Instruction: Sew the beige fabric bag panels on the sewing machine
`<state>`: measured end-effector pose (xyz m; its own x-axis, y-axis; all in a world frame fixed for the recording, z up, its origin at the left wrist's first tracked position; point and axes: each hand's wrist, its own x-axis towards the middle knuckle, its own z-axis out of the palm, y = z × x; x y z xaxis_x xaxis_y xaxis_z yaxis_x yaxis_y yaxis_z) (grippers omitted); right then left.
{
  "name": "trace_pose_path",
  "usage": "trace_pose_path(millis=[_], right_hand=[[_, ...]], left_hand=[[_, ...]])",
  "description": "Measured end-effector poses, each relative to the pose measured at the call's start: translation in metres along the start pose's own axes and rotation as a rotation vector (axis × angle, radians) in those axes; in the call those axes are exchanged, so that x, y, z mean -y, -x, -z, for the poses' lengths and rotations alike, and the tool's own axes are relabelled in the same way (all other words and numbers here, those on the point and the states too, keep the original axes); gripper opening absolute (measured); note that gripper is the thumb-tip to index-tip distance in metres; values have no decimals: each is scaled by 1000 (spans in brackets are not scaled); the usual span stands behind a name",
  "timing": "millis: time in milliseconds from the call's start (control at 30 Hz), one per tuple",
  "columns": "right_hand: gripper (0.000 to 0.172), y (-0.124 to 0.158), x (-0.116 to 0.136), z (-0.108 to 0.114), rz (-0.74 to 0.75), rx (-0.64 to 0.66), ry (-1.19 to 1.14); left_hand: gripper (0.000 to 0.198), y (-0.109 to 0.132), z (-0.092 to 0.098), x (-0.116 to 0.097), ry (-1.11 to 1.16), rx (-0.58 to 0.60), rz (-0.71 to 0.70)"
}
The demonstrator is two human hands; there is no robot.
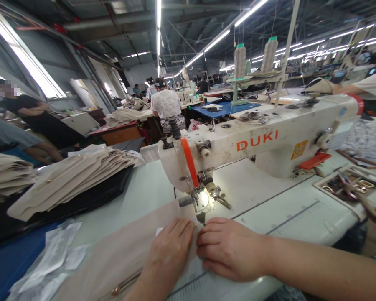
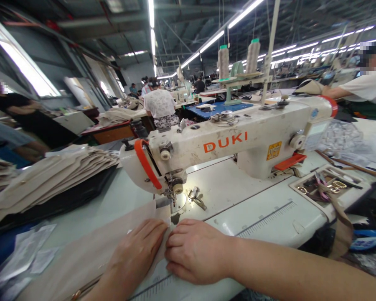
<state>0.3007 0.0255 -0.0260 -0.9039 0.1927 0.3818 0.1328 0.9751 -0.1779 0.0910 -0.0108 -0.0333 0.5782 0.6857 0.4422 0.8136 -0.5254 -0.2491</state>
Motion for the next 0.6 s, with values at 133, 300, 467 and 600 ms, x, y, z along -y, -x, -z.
trace_pose_path(millis=[133,300,467,600], right_hand=[[26,-1,1,4,5,12,7],[26,-1,0,3,8,14,2],[25,1,0,2,1,17,-6],[23,0,0,7,10,38,-14]], left_hand=[[29,-1,1,-1,2,-17,-9],[25,0,0,1,20,2,14],[26,2,-2,1,33,37,26],[26,2,-4,1,47,92,58]])
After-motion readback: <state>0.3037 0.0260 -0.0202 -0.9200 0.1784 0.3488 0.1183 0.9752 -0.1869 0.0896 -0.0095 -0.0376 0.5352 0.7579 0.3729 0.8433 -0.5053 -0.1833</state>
